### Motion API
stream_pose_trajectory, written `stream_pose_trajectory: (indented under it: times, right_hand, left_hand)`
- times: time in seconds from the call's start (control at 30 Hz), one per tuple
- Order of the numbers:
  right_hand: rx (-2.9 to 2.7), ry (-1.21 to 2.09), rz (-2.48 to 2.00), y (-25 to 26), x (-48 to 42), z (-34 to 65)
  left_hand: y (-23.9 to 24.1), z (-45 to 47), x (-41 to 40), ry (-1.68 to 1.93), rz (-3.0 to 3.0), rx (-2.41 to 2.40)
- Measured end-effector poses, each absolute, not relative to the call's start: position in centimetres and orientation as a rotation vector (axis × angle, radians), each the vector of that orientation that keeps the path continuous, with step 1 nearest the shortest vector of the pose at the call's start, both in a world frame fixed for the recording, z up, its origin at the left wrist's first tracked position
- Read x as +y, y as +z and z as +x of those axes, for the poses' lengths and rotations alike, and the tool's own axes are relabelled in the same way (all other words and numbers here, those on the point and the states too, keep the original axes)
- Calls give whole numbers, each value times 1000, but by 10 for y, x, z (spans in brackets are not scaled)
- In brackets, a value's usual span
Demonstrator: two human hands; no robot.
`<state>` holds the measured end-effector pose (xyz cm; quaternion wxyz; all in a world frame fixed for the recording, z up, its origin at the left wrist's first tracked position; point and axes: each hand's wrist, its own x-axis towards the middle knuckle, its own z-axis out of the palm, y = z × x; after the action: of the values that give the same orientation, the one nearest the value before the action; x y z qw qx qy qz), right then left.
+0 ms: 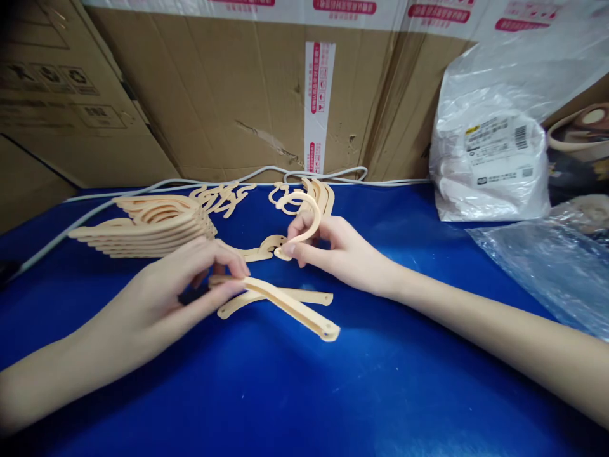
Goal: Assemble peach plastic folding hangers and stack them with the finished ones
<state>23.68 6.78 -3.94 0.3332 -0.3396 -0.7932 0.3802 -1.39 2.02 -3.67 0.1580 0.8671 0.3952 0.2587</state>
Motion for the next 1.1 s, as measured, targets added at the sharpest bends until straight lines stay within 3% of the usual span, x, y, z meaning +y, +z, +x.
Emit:
stream_pose_trajectory:
  times: [0.17,0.47,1.1]
  right_hand:
    - [-1814,1399,-910,-50,67,228]
    - [-1812,1420,-943,-51,68,229]
    - [-1800,1433,-927,-53,68,229]
  left_hand:
    - [-31,-15,30,918,1957,1136]
    - [-30,-20,33,989,1348,1092]
    - [-24,-12,25,1017,1468,1295]
